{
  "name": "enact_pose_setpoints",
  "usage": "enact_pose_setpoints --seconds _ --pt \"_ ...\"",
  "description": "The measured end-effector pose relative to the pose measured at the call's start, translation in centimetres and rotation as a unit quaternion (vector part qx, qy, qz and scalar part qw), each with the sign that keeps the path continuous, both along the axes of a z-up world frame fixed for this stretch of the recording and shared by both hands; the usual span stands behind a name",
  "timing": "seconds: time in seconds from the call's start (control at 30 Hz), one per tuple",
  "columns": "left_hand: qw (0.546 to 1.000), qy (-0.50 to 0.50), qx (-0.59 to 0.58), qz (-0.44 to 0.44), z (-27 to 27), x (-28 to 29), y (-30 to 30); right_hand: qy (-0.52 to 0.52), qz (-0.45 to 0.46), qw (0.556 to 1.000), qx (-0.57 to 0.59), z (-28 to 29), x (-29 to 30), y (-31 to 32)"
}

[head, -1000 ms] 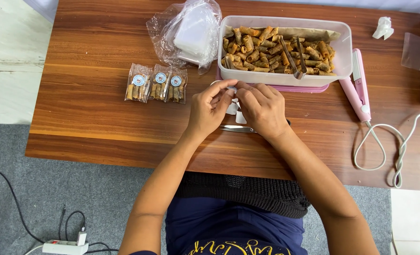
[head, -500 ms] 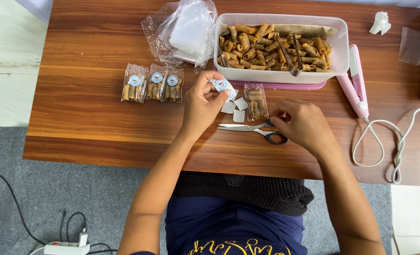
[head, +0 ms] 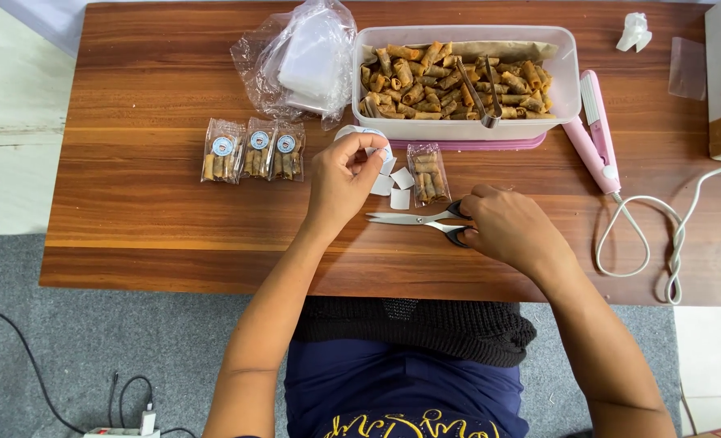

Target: Packing snacks into small plastic bags, sealing them with a heat sealer, and applying labels.

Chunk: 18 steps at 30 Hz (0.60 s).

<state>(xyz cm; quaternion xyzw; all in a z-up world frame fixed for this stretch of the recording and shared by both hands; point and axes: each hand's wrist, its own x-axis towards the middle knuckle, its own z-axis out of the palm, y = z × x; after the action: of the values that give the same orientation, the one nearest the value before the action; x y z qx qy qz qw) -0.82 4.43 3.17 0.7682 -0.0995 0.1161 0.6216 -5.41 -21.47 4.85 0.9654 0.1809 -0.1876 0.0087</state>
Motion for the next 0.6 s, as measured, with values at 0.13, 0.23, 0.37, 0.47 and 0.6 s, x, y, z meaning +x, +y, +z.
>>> enact_pose_setpoints --seconds 0.13,0.23,0.37,0.47,0.6 --pt "1.000 0.000 0.002 -0.012 -0.1 0.3 0.3 0.000 0.004 1.000 0.008 0.5 0.1 0.0" --pt "1.000 0.007 0.009 -0.014 0.1 0.3 0.5 0.043 -0.009 0.999 0.026 2.0 0.0 -0.4" --pt "0.999 0.028 0.003 -0.024 0.5 0.7 0.7 0.152 -0.085 0.962 0.211 2.7 1.0 -2.2" --pt "0.999 0.030 0.021 -0.030 0.8 0.6 1.1 0.233 -0.125 0.876 0.403 1.5 2.1 -4.5" --pt "0.997 0.045 0.014 -0.065 4.7 -0.6 1.0 0.239 -0.105 0.740 0.620 -1.6 3.6 -6.6"
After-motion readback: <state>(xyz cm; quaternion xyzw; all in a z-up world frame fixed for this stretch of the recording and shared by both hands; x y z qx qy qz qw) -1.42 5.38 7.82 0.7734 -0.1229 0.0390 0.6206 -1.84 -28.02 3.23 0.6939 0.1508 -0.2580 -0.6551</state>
